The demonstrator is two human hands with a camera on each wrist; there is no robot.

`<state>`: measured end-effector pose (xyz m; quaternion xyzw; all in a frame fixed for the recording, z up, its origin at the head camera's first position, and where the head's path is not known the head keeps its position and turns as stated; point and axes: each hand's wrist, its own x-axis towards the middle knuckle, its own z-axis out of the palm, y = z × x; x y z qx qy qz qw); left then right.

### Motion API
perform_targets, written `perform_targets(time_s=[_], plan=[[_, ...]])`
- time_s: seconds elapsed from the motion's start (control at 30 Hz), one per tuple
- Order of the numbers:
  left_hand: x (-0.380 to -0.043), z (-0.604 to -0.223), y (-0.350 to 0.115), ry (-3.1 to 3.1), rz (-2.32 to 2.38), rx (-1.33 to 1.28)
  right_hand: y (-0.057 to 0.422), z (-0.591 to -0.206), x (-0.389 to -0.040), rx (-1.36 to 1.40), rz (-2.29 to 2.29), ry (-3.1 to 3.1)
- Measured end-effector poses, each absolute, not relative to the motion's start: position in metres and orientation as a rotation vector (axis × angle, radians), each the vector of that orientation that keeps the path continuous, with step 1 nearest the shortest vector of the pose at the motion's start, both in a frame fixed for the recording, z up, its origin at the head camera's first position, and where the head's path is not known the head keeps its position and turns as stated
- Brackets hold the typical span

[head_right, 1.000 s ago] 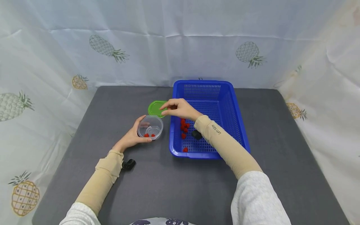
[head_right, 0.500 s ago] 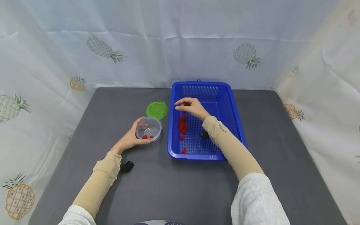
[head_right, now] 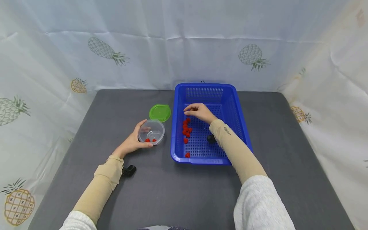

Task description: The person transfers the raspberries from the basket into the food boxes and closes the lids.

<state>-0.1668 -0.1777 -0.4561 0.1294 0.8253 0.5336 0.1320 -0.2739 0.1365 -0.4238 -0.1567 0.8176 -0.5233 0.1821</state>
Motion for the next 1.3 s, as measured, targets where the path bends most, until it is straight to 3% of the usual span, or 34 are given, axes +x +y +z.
perform_targets(time_s=[0.4,1.3], plan=[[-0.181,-0.487,-0.186,2.449,1.531,0.384,0.149,-0.450,-0.287,-0.415,-1.186,2.448],[-0.178,-0.485,-0.183,2.420,1.555,0.363,0.150,-0.465,-0.292,-0.561,-0.960,2.499]])
